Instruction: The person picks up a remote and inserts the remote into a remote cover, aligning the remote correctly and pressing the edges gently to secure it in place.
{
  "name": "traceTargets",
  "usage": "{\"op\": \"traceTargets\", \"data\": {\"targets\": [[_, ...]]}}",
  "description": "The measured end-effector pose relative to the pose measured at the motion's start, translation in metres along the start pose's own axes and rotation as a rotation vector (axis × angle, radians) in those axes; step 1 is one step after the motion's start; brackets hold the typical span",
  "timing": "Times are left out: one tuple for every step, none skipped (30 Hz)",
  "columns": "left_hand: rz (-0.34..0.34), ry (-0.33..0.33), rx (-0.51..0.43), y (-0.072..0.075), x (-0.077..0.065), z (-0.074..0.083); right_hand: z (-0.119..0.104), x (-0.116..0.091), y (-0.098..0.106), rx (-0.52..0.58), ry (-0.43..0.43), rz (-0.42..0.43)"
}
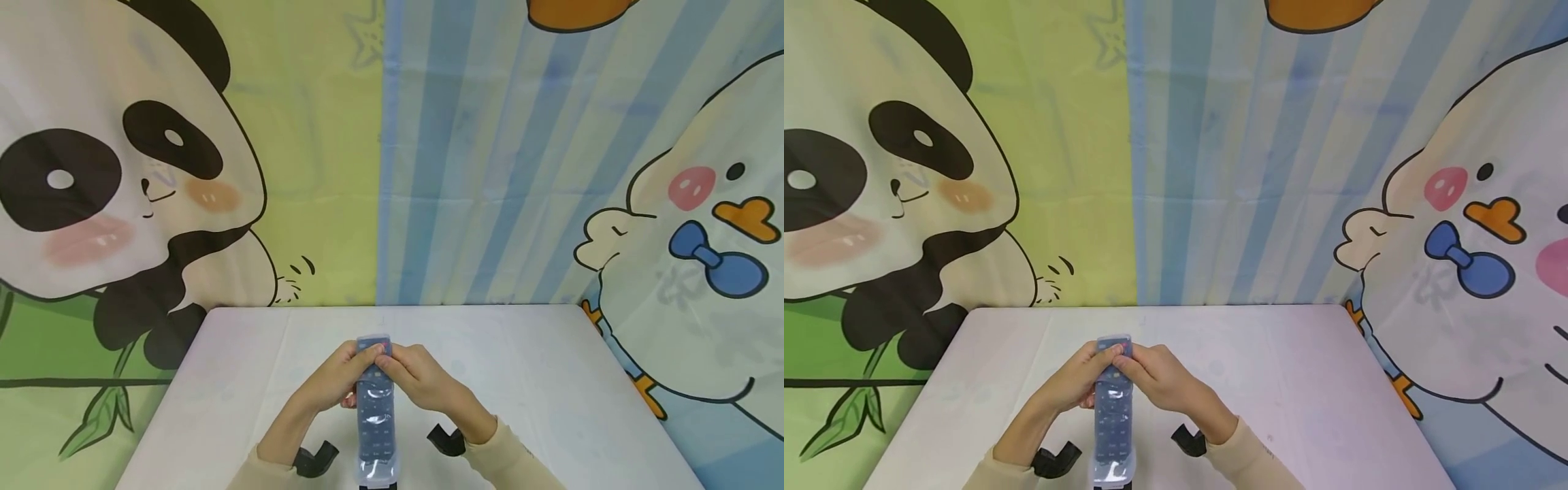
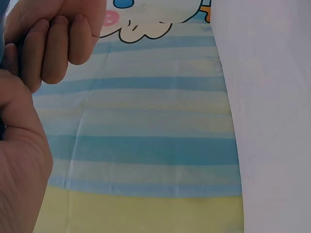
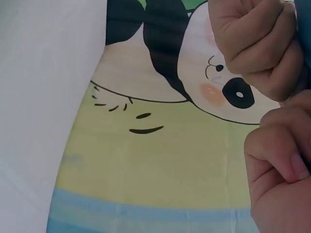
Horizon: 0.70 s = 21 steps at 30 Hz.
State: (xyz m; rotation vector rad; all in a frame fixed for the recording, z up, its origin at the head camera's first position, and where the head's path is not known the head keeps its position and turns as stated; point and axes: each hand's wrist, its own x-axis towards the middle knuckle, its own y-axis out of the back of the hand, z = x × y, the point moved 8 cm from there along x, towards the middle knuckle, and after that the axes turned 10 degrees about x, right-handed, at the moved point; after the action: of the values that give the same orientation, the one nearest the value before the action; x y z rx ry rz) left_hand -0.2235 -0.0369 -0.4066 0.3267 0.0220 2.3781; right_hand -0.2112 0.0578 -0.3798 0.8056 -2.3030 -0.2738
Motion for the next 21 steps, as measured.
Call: {"op": "traceTargets", "data": {"targets": [[0.017, -0.014, 0.037, 0.003, 0.0, 0.002, 0.0, 0.0, 0.0, 0.016, -0.012, -0.004], [0.043, -0.028, 0.074, 0.006, 0.0, 0.003, 0.001, 0.001, -0.001, 0.043, -0.024, -0.006], [0.074, -0.038, 0.102, 0.009, 0.001, 0.004, 0.002, 0.0, -0.001, 0.074, -0.039, -0.004], [0.113, -0.046, 0.131, 0.014, 0.001, 0.005, 0.003, -0.001, -0.002, 0.104, -0.047, 0.002], [0.15, -0.055, 0.148, 0.018, 0.001, 0.006, 0.005, -0.002, -0.003, 0.134, -0.061, 0.007], [0.188, -0.064, 0.159, 0.023, 0.001, 0.007, 0.006, -0.003, -0.005, 0.169, -0.074, 0.013], [0.223, -0.075, 0.163, 0.027, 0.0, 0.008, 0.007, -0.005, -0.006, 0.199, -0.079, 0.016], [0.254, -0.082, 0.167, 0.031, 0.0, 0.008, 0.008, -0.006, -0.008, 0.224, -0.081, 0.016], [0.282, -0.09, 0.17, 0.035, 0.0, 0.009, 0.01, -0.007, -0.009, 0.243, -0.081, 0.017], [0.308, -0.09, 0.173, 0.039, 0.0, 0.008, 0.011, -0.007, -0.01, 0.258, -0.074, 0.021], [0.327, -0.088, 0.167, 0.041, 0.001, 0.008, 0.013, -0.008, -0.011, 0.277, -0.079, 0.03], [0.351, -0.075, 0.16, 0.043, 0.001, 0.005, 0.014, -0.008, -0.01, 0.293, -0.075, 0.043], [0.374, -0.055, 0.145, 0.046, 0.001, 0.002, 0.015, -0.008, -0.009, 0.303, -0.076, 0.058], [0.398, -0.031, 0.118, 0.048, 0.002, -0.003, 0.016, -0.008, -0.008, 0.317, -0.089, 0.074], [0.422, -0.005, 0.083, 0.049, 0.003, -0.008, 0.017, -0.009, -0.007, 0.328, -0.099, 0.088], [0.446, 0.021, 0.038, 0.05, 0.003, -0.013, 0.018, -0.009, -0.006, 0.337, -0.115, 0.096], [0.469, 0.047, -0.008, 0.051, 0.004, -0.018, 0.018, -0.009, -0.006, 0.349, -0.134, 0.101], [0.491, 0.067, -0.049, 0.052, 0.004, -0.023, 0.017, -0.01, -0.006, 0.362, -0.149, 0.098], [0.504, 0.075, -0.086, 0.052, 0.005, -0.026, 0.016, -0.011, -0.006, 0.377, -0.166, 0.094], [0.513, 0.078, -0.118, 0.052, 0.006, -0.028, 0.014, -0.012, -0.006, 0.397, -0.18, 0.088], [0.52, 0.073, -0.138, 0.051, 0.007, -0.029, 0.012, -0.013, -0.006, 0.417, -0.184, 0.082]]}}
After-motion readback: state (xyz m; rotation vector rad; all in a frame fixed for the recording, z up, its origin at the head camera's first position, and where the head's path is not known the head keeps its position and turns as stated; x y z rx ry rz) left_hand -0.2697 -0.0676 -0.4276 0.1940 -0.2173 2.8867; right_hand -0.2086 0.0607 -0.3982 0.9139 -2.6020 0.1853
